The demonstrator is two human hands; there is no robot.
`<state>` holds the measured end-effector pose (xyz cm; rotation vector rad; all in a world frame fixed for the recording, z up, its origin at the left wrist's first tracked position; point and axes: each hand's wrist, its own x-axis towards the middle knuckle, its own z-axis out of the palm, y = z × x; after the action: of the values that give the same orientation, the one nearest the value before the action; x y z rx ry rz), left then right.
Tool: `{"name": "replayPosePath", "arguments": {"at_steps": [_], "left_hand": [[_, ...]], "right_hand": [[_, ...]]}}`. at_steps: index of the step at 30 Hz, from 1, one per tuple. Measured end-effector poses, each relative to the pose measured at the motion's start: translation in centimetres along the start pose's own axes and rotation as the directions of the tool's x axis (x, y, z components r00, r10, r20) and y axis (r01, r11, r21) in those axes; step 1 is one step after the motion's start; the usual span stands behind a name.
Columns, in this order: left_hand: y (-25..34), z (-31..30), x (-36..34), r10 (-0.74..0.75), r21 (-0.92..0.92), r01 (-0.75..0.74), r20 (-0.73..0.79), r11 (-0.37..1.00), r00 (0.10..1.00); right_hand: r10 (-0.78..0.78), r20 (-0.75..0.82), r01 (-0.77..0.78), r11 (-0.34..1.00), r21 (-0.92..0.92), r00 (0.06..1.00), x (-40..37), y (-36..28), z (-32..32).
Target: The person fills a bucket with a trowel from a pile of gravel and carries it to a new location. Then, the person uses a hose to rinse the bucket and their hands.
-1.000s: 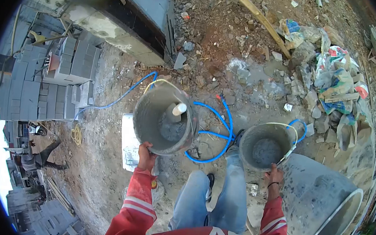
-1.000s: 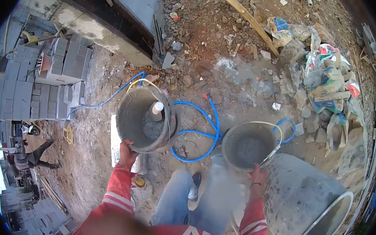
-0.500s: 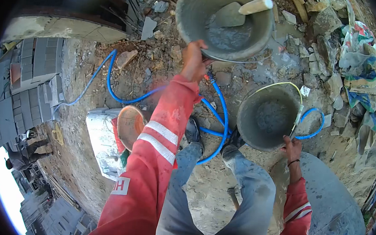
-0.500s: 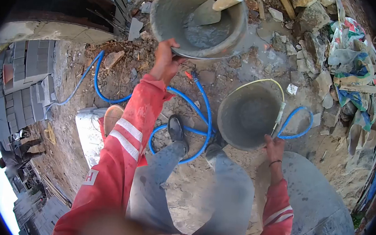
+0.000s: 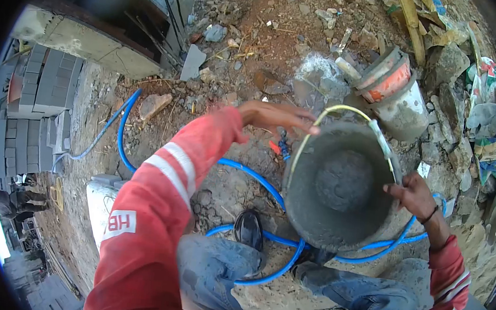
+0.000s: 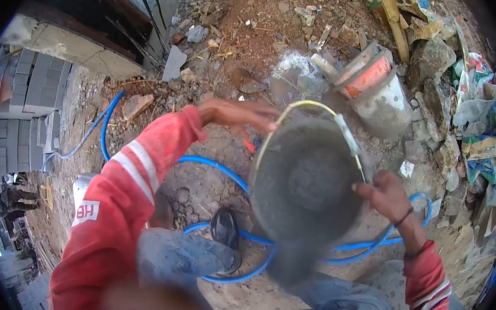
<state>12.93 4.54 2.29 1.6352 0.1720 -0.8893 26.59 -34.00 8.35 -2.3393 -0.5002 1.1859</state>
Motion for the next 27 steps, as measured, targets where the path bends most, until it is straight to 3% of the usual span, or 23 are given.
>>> {"name": "replayPosePath", "arguments": {"at_steps": [1, 3, 4, 6, 8, 9, 10, 11, 12, 13, 14, 15, 16, 17, 18, 20, 21, 23, 26, 27], "left_hand": [[-1.0, -0.6, -2.2, 0.008, 0.076, -0.003, -0.063, 0.997, 0.998], [-2.5, -1.6, -5.3, 0.188, 0.215, -0.120, -0.330, 0.969, 0.925], [-3.2, -2.5, -6.4, 0.174, 0.072, -0.160, -0.505, 0.985, 0.845], [-8.0, -6.2, -7.8, 0.104, -0.122, -0.292, -0.752, 0.949, 0.651], [-10.0, -7.4, -11.1, 0.134, -0.070, -0.337, -0.828, 0.939, 0.545], [-11.2, -7.6, -12.2, 0.146, -0.010, -0.328, -0.882, 0.945, 0.449], [-12.8, -7.8, -12.8, 0.155, 0.043, -0.308, -0.925, 0.950, 0.347], [-13.7, -7.9, -13.2, 0.156, 0.052, -0.308, -0.932, 0.950, 0.326], [-14.6, -8.0, -13.8, 0.145, 0.063, -0.329, -0.962, 0.942, 0.231], [-15.5, -8.2, -14.4, 0.132, 0.079, -0.345, -0.982, 0.935, 0.134], [-16.4, -8.2, -14.2, 0.130, 0.084, -0.334, -0.985, 0.939, 0.117], [-17.3, -8.1, -13.2, 0.177, 0.147, -0.390, -0.983, 0.909, 0.042], [-18.1, -7.9, -12.4, 0.219, 0.209, -0.436, -0.975, 0.875, -0.030], [-18.4, -8.1, -11.8, 0.180, 0.210, -0.329, -0.976, 0.921, -0.119], [-18.6, -8.6, -11.5, 0.180, 0.223, -0.286, -0.969, 0.932, -0.168], [-18.5, -9.2, -11.0, 0.202, 0.236, -0.101, -0.942, 0.966, -0.268], [-17.9, -8.7, -10.7, 0.192, 0.226, -0.100, -0.942, 0.969, -0.275], [-15.5, -7.6, -10.5, 0.244, 0.274, -0.058, -0.920, 0.960, -0.306], [-12.9, -7.2, -9.9, 0.178, 0.218, -0.114, -0.941, 0.969, -0.287], [-13.8, -8.5, -9.0, 0.232, 0.261, -0.048, -0.917, 0.964, -0.323]], "right_hand": [[-0.078, 0.014, 0.078, 0.997, 0.017, 0.997, 2.0, -2.2, 0.3], [-0.206, 0.087, 0.200, 0.977, 0.079, 0.975, 5.7, -7.1, 1.6], [-0.260, 0.145, 0.244, 0.962, 0.124, 0.955, 7.6, -9.4, 2.5], [-0.292, 0.355, 0.065, 0.845, 0.531, 0.888, 11.7, -12.2, 4.1], [-0.214, 0.318, 0.009, 0.841, 0.541, 0.924, 19.0, -12.0, 6.9], [-0.303, 0.149, 0.299, 0.953, 0.049, 0.941, 21.7, -11.3, 9.8], [-0.457, 0.040, 0.417, 0.768, -0.487, 0.889, 24.1, -10.6, 13.3], [-0.464, 0.082, 0.436, 0.737, -0.516, 0.882, 26.1, -8.9, 18.1], [-0.466, 0.128, 0.456, 0.708, -0.540, 0.875, 26.2, -7.5, 22.8], [-0.402, 0.101, 0.387, 0.736, -0.556, 0.910, 23.8, -7.7, 26.6], [-0.335, 0.073, 0.315, 0.760, -0.568, 0.939, 21.7, -8.1, 29.4], [-0.350, 0.087, 0.335, 0.753, -0.566, 0.933, 21.9, -7.4, 31.3], [-0.328, -0.046, 0.252, 0.802, -0.542, 0.944, 23.4, -6.2, 33.9], [-0.291, -0.173, 0.170, 0.847, -0.504, 0.941, 23.4, -6.2, 35.2], [-0.298, -0.156, 0.185, 0.846, -0.500, 0.942, 23.8, -5.7, 35.4], [-0.223, -0.258, 0.140, 0.942, -0.303, 0.940, 21.6, -7.0, 31.9], [-0.228, -0.248, 0.146, 0.939, -0.312, 0.941, 21.8, -7.1, 30.8], [-0.387, -0.333, 0.439, 0.893, 0.096, 0.860, 22.1, -7.3, 28.5], [-0.472, -0.404, 0.583, 0.783, 0.218, 0.784, 11.6, -15.4, 22.9], [-0.546, -0.359, 0.642, 0.721, 0.260, 0.757, 9.8, -16.8, 21.9]]}}
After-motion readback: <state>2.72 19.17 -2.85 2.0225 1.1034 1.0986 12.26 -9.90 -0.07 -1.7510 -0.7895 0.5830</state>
